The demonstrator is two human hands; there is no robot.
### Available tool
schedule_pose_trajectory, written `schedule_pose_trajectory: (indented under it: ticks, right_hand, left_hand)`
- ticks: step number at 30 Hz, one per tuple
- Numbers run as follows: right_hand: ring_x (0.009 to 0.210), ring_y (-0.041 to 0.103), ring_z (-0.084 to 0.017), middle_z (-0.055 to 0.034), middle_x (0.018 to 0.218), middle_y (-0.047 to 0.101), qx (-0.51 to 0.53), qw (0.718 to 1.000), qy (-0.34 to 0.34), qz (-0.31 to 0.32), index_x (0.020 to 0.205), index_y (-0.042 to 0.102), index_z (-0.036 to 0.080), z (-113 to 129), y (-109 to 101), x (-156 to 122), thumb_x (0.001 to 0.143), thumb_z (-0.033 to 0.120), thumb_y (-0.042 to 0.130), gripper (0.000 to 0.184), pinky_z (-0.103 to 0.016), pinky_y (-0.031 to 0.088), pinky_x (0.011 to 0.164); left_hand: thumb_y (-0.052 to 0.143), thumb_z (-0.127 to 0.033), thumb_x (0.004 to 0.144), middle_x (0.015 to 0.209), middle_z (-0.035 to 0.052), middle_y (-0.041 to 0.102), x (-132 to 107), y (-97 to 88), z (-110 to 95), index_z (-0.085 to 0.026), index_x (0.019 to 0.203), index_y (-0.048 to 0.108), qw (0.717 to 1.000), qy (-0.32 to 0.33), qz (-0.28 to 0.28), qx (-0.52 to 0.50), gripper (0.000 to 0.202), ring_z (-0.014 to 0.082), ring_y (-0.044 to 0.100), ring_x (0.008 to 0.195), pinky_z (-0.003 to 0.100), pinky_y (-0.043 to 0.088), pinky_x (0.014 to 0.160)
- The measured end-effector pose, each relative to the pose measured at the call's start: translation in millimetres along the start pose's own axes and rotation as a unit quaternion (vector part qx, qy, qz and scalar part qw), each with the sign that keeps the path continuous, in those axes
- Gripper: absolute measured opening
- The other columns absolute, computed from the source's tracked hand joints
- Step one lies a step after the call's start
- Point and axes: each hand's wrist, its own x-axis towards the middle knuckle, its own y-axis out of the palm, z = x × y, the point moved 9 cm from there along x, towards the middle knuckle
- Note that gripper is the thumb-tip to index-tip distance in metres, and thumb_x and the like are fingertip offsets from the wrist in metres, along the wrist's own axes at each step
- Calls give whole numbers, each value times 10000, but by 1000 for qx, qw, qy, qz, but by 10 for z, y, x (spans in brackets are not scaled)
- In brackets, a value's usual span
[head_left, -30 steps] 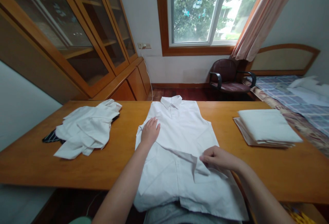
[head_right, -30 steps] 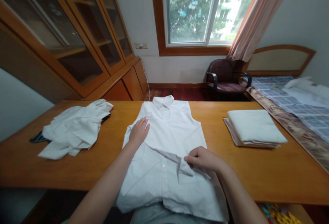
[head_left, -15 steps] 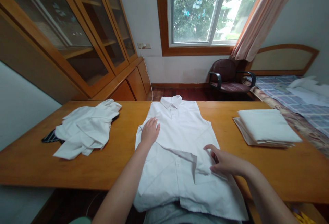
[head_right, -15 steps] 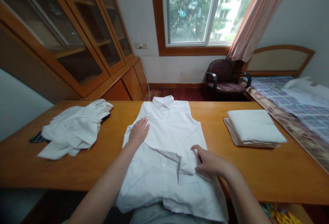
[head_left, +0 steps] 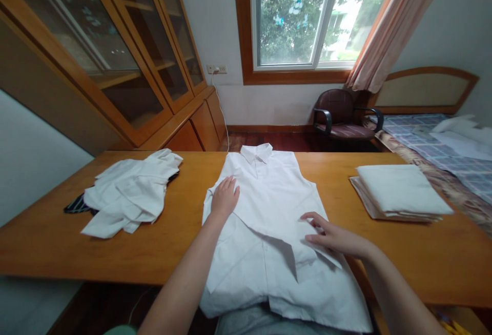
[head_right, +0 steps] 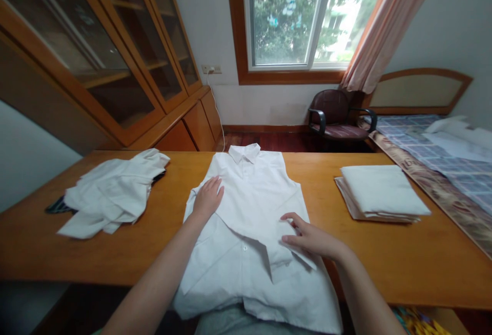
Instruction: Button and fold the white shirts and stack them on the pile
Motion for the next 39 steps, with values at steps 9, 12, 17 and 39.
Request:
schedule_pose_trajectory:
  ticks: [9, 12, 17, 39]
  right_hand:
    - [917, 614, -202, -13, 1081, 630, -48, 998, 38, 26, 1443, 384, 317, 36, 80, 23, 678, 194, 671, 826, -304, 470, 839]
    - [1162, 551, -259, -59, 1379, 504, -69, 997, 6, 14, 1450, 408, 321, -2, 50, 41, 618, 213, 747, 905, -351, 426, 999]
    - [1143, 552, -255, -87, 1295, 560, -88, 994, -38, -58, 1395, 495, 255, -70, -84, 117, 652, 171, 673, 768, -375, 428, 1012]
    - [784, 592, -222, -70, 824, 679, 157, 968, 0, -194, 882, 707, 138, -485, -535, 32, 746, 677, 644, 559, -325, 475, 723]
  left_hand:
    - [395, -310, 968, 1411, 132, 568, 12, 21, 43, -136, 1296, 590, 1000, -8, 3, 0, 419, 275, 486, 1340, 424, 389, 1132]
    - [401, -300, 961, 1411, 129, 569, 32, 5, 80, -143, 1299, 588, 1000, -16, 0, -3, 417, 277, 488, 1339, 431, 395, 1126]
    - [402, -299, 957, 1400, 123, 580, 63, -2, 173, -150, 1289, 596, 999, -32, -7, 10, 412, 275, 502, 1325, 424, 411, 1110]
    - [396, -310, 967, 1412, 125, 567, 66, 49, 281, -132, 1289, 597, 999, -47, -8, 11, 420, 273, 482, 1343, 412, 388, 1130]
